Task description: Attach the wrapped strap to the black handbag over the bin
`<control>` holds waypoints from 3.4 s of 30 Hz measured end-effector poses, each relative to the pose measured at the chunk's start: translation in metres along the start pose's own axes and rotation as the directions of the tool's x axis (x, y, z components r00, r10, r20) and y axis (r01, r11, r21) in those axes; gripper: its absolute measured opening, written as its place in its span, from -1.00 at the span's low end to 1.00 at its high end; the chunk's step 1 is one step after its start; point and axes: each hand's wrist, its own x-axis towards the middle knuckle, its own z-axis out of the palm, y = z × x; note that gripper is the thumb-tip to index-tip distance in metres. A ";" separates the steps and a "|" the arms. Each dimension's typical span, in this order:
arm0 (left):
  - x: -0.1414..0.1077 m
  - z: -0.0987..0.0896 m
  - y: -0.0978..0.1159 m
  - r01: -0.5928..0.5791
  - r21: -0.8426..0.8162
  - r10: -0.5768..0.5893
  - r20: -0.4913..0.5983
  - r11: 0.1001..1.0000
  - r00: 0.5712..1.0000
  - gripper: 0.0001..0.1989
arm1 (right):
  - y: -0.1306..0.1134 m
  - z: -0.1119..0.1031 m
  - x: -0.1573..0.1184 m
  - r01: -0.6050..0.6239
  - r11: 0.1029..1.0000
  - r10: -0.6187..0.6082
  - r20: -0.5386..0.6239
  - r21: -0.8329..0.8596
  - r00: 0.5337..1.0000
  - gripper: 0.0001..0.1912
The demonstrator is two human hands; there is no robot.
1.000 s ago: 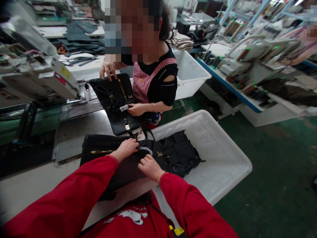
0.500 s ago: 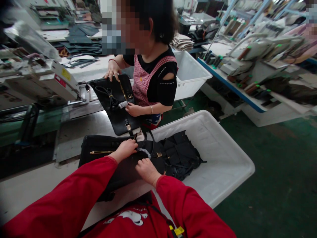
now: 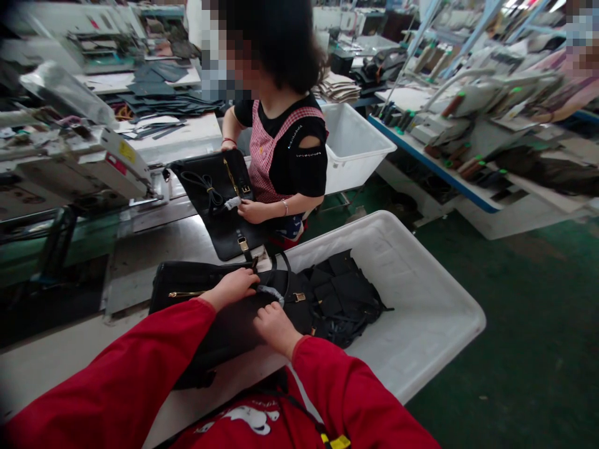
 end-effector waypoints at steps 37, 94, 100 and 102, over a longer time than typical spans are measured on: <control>-0.113 -0.020 0.017 0.434 -0.055 -0.403 -0.491 0.899 0.772 -0.63 | 0.053 0.003 0.061 -0.351 0.876 0.341 0.088 0.332 0.936 -0.76; -0.151 0.006 -0.021 0.659 -0.457 -0.801 -0.375 0.598 0.467 -0.24 | 0.043 0.007 -0.002 0.444 0.886 -0.453 -0.046 -0.130 0.890 -0.77; -0.151 0.007 -0.021 0.658 -0.452 -0.798 -0.373 0.602 0.473 -0.24 | 0.038 0.008 -0.002 0.440 0.889 -0.448 -0.042 -0.124 0.893 -0.80; -0.151 0.006 -0.021 0.660 -0.450 -0.798 -0.371 0.601 0.474 -0.23 | 0.036 0.010 -0.002 0.421 0.900 -0.427 -0.034 -0.113 0.903 -0.82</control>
